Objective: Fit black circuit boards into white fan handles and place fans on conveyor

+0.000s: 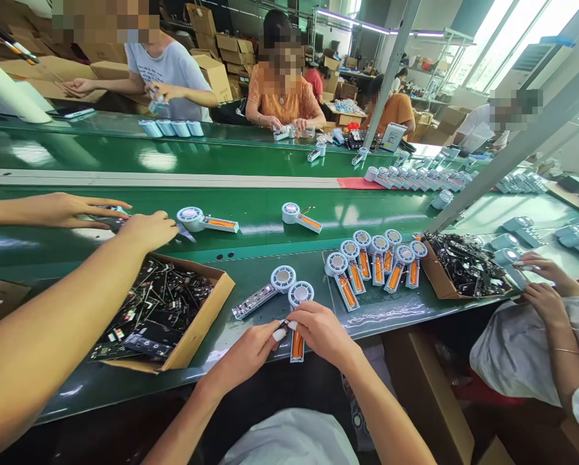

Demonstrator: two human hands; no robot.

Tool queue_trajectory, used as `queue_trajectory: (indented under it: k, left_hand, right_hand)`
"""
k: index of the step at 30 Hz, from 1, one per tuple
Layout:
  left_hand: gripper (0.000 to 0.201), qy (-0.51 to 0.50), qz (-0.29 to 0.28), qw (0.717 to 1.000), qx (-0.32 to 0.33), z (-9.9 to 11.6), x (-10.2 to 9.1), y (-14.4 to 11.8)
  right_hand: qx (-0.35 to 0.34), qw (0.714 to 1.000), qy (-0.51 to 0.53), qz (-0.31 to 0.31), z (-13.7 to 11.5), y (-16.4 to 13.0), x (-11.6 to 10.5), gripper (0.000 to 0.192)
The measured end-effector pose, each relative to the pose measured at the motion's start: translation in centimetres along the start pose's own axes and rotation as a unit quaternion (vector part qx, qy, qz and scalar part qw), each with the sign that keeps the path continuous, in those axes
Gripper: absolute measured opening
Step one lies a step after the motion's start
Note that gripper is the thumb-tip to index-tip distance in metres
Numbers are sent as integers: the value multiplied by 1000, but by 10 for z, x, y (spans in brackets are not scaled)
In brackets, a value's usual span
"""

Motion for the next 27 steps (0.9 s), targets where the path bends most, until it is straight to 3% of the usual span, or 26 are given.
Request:
queue_trajectory:
  k: [5,10,13,15,18,23,27]
  left_hand:
    - [29,-36,1,999,-17,3,3,0]
    - [32,-57,58,989,-122,-2,10,-9]
    - [36,-77,92,981,-150,-5,16,-13]
    - [37,-87,122,978,-145,-5,17,-14]
    - [45,-77,140,980,-118,-3,16,-12]
    - [58,8,94,993,-64,3,13,-9]
    - [61,96,54,989,-94,8,14,-10]
  right_hand:
    - [25,998,26,54,0,-5,-3,18]
    - [138,970,95,176,3,-26,-17,20]
    - [190,966,114,131,2,-36,-10,29]
    - [190,966,147,94,0,-39,-3,39]
    - [163,971,151,86,-2,-38,2,38]
    - [102,990,60,75,0,-33,-1,29]
    - [77,985,68,139,-1,-28,-5,17]
Point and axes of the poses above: each hand's wrist, its own y-axis towards the middle knuckle, its own x-axis out of the palm, z = x × y, the point moved 3 cm from there along y, towards the middle knuckle, and after that the axes turned 8 degrees about y, right-handed, at the moved point
